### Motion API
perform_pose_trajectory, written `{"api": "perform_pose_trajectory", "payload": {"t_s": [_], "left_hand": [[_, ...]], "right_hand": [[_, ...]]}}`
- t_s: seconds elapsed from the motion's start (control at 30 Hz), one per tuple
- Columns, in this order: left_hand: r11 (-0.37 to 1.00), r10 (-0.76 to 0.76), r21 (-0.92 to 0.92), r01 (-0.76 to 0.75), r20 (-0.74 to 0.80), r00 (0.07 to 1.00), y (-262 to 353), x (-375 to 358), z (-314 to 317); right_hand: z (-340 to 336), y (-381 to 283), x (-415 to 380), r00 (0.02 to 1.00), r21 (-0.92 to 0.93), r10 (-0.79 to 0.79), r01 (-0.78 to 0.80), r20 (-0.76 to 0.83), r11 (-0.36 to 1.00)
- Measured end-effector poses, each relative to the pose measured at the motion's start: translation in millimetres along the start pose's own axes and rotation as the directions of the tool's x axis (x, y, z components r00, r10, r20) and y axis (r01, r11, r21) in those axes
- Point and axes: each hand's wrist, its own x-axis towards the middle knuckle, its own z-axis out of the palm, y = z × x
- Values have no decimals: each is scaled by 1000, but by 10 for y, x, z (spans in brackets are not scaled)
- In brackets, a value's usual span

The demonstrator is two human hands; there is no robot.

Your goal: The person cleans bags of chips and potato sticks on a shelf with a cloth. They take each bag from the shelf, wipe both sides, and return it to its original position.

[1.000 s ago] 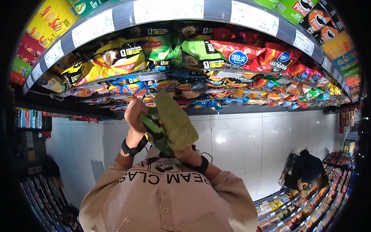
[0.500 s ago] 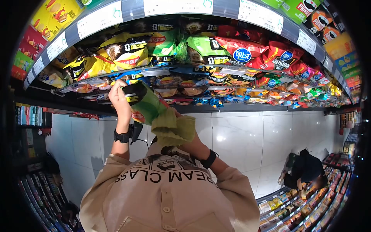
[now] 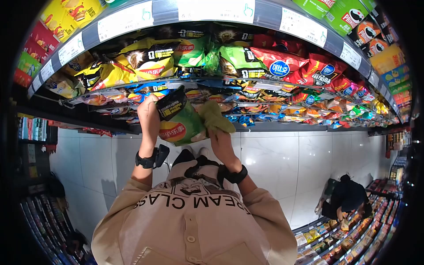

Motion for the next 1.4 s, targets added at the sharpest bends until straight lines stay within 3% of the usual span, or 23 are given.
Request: {"api": "perform_pose_trajectory", "payload": {"t_s": [0.03, 0.07, 0.13, 0.17, 0.2, 0.23, 0.3, 0.37, 0.43, 0.5, 0.63, 0.73, 0.8, 0.9, 0.93, 1.03, 1.13, 1.17, 1.2, 1.23, 1.3, 1.33, 1.4], "left_hand": [[980, -130, -143, 137, 59, 990, -79, 0, 12], [920, -221, -301, 251, 131, 966, -293, -29, 33], [813, -338, -445, 375, 164, 927, -149, -42, 133], [668, -445, -569, 479, 211, 870, -95, -57, 167], [657, -460, -581, 481, 196, 866, -81, -56, 174], [656, -460, -579, 483, 201, 865, -59, -30, 153], [593, -658, -593, 544, 31, 752, 6, 42, 60], [550, -659, -608, 573, 105, 745, -486, 2, -229], [435, -703, -699, 568, 131, 699, -577, -42, -296], [416, -759, -654, 631, 132, 637, -172, -105, -191], [365, -777, -746, 557, 86, 624, -175, -251, -120], [406, -786, -747, 527, 10, 619, -117, -346, -110], [472, -663, -790, 393, -24, 748, -283, -437, -109], [470, -690, -786, 401, -44, 723, 478, -282, 102], [365, -615, -788, 496, 196, 764, 326, -375, -37], [565, -473, -685, 460, 187, 861, 102, -468, -84], [492, -546, -738, 462, 152, 824, 297, -369, -31], [449, -611, -767, 457, 109, 784, 376, -325, 4], [449, -618, -765, 462, 108, 779, 368, -312, -8], [449, -620, -766, 460, 104, 778, 371, -300, 4], [415, -691, -774, 478, 74, 719, 381, -280, 51], [427, -680, -778, 460, 60, 731, 338, -279, 73], [420, -645, -791, 446, 85, 760, 362, -251, 115]], "right_hand": [[18, 40, -20, 978, 96, 210, -206, -24, 974], [70, 52, -22, 977, 96, 212, -209, -25, 973], [190, 24, 40, 907, 131, 105, -55, -408, 990], [185, 6, 69, 905, 129, 105, -56, -412, 990], [165, -51, 112, 888, -26, -69, 64, -454, 998], [148, -84, 139, 851, -185, -241, 173, -467, 967], [127, -77, 162, 860, -136, -166, 114, -483, 984], [99, -102, 167, 864, -87, -91, 55, -495, 995], [83, -179, 195, 947, -7, -37, 37, -320, 999], [163, -220, 228, 931, -47, -129, 120, -341, 992], [324, -212, 260, 898, -93, -239, 221, -369, 971], [395, -209, 248, 935, -1, -156, 164, -318, 986], [459, -307, 239, 931, -69, -220, 209, -290, 976], [570, -621, 176, 942, -243, -322, 291, -98, 925], [550, -744, 194, 942, -244, -320, 289, -100, 926], [480, -946, 220, 884, -276, -468, 451, 6, 849], [426, -667, 209, 874, -428, -462, 479, 149, 767], [553, -236, 130, 969, -103, -233, 241, 82, 965], [515, -216, 163, 994, 241, 24, -48, 103, 969], [437, -198, 147, 994, 241, 23, -48, 107, 969], [256, -263, 136, 949, -100, -315, 310, -37, 946], [292, -278, 97, 929, -260, -367, 345, -41, 902], [306, -531, 83, 936, -250, -350, 334, -22, 909]]}}
